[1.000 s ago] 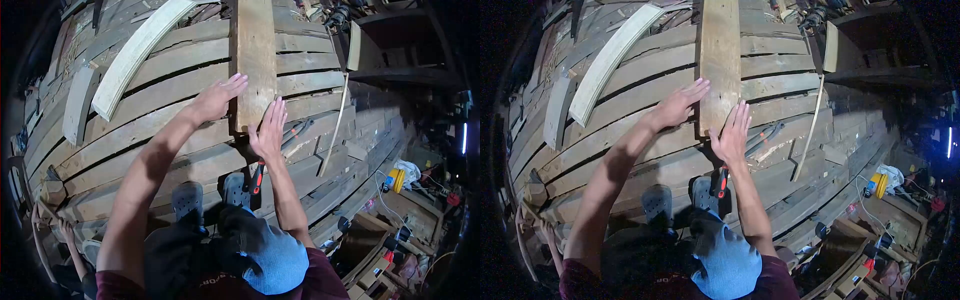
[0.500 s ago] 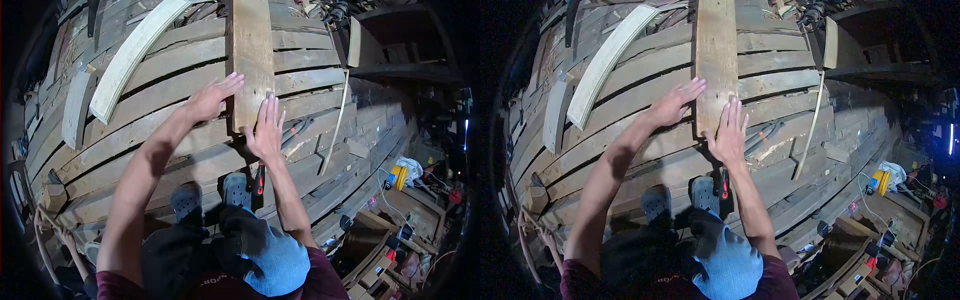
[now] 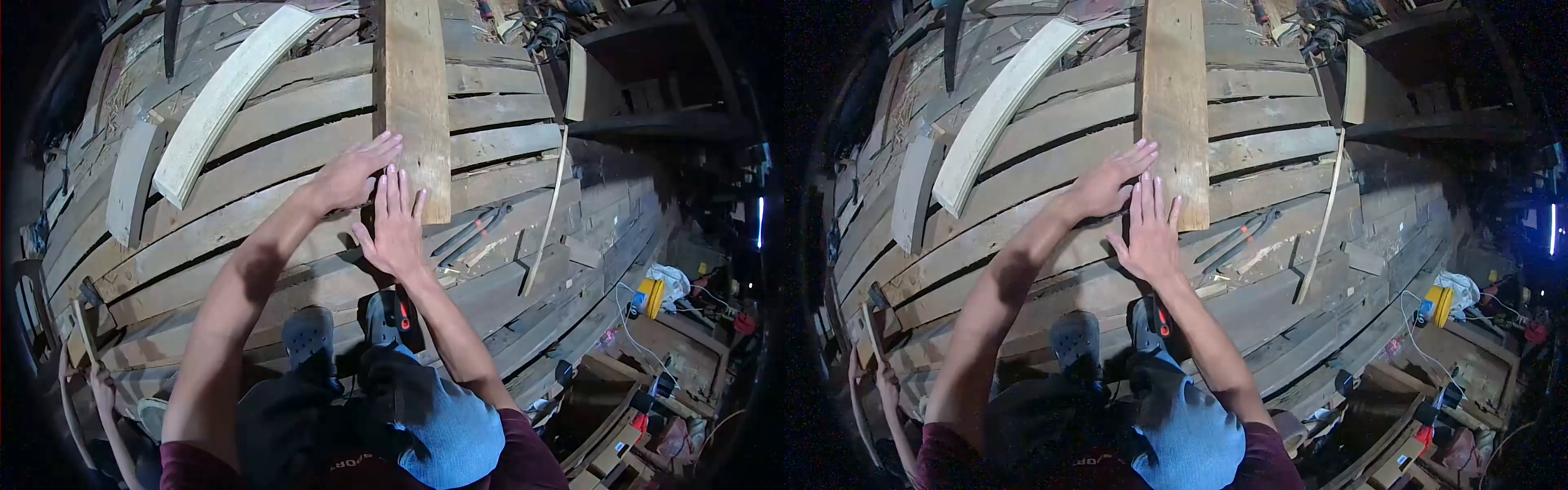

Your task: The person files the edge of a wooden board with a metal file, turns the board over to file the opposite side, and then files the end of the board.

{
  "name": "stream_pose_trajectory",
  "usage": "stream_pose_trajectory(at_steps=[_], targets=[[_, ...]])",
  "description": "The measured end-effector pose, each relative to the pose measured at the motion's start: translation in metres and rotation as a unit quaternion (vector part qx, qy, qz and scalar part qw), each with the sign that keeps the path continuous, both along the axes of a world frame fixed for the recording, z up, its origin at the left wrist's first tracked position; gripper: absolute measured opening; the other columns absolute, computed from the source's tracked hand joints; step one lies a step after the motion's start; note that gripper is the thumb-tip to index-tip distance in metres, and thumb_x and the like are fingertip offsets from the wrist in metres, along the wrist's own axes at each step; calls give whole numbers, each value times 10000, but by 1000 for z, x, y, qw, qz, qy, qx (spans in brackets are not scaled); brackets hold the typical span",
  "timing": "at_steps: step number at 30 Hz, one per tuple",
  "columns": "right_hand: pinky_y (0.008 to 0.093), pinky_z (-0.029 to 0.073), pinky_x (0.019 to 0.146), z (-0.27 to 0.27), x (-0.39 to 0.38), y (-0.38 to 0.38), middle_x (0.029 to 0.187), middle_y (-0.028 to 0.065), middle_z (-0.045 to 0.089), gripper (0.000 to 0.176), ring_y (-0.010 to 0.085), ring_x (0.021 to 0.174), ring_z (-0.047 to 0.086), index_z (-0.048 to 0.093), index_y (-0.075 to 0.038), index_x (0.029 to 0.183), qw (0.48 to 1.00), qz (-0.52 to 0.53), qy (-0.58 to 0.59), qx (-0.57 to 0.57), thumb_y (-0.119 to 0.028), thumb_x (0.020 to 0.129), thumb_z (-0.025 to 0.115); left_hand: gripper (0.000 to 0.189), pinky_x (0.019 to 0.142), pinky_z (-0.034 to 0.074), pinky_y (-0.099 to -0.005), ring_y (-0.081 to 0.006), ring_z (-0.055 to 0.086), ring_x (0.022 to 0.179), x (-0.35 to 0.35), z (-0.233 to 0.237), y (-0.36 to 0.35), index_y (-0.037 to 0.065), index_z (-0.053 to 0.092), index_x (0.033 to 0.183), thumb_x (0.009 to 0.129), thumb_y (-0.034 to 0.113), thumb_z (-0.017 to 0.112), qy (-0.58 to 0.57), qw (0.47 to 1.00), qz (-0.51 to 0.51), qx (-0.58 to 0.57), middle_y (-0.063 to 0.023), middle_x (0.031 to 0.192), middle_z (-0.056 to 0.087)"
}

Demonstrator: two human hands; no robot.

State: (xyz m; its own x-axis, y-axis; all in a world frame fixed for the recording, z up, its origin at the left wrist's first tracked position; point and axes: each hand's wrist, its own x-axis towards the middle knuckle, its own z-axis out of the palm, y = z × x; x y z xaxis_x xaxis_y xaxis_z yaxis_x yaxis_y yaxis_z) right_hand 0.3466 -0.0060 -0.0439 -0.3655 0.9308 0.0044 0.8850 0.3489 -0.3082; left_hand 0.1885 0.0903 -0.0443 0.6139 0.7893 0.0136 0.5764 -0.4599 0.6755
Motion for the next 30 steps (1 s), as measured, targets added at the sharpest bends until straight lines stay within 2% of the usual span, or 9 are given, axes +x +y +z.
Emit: stream_pose_trajectory(at_steps=[6,8,13,16,19,22,23,28,30], targets=[[690,116,1195,10,-2,-1,1672,239,155,926,404,1552,138,251,104,1546,1000,-11,-7,-17,-500,938,602,698,1232,260,-549,-329,252,1537,0,-10,1,60,345,1567,901,77,554,10,999,-15,32,-159,1646,305],[665,111,1205,6,2,-1,1664,247,175,929,427,1546,147,222,71,1567,999,-4,30,-19,-499,940,602,701,1206,314,-560,-296,243,1544,2,-1,-4,45,395,1534,855,52,566,15,1000,12,13,-132,1660,283],[637,149,1209,13,19,-30,1628,261,256,968,450,1532,182,246,46,1564,998,-22,54,3,-277,830,789,796,1204,326,-573,-285,217,1552,0,5,-5,58,336,1562,809,32,595,48,998,-16,31,-115,1677,239],[571,318,1143,13,32,-66,1508,318,384,915,458,1383,410,303,62,1526,983,-120,110,82,-241,822,803,850,1201,338,-567,-277,218,1552,0,5,-6,62,302,1573,789,37,631,71,997,-17,39,-104,1681,228],[493,451,1020,4,38,-103,1380,328,477,816,417,1199,556,346,61,1497,954,-228,196,11,-240,869,772,863,1237,282,-538,-288,187,1560,-1,7,-5,60,276,1585,783,31,593,75,997,-28,19,-117,1683,217],[436,524,865,10,38,-113,1122,284,622,730,373,978,653,382,40,1476,911,-289,253,-152,-255,911,739,874,1239,277,-541,-288,178,1562,-1,8,-5,56,270,1586,776,33,597,70,997,-31,25,-115,1686,206],[421,547,722,12,39,-112,773,170,681,700,353,728,691,405,21,1452,928,-264,217,-149,-295,915,724,888,1245,267,-529,-307,170,1563,0,9,-5,55,257,1590,771,36,600,85,996,-31,15,-123,1687,197],[404,552,718,-4,57,-108,952,224,721,652,299,776,701,446,1,1437,895,-292,328,-73,-267,914,730,906,1242,273,-511,-358,188,1551,-1,12,-12,65,212,1604,793,55,617,76,997,-27,-1,-144,1688,181],[387,551,699,-4,74,-104,962,208,727,628,283,766,698,473,6,1432,912,-309,267,-23,-242,915,730,897,1235,277,-526,-361,212,1545,-4,12,-15,68,206,1606,817,78,634,72,997,-30,-13,-143,1691,171]])
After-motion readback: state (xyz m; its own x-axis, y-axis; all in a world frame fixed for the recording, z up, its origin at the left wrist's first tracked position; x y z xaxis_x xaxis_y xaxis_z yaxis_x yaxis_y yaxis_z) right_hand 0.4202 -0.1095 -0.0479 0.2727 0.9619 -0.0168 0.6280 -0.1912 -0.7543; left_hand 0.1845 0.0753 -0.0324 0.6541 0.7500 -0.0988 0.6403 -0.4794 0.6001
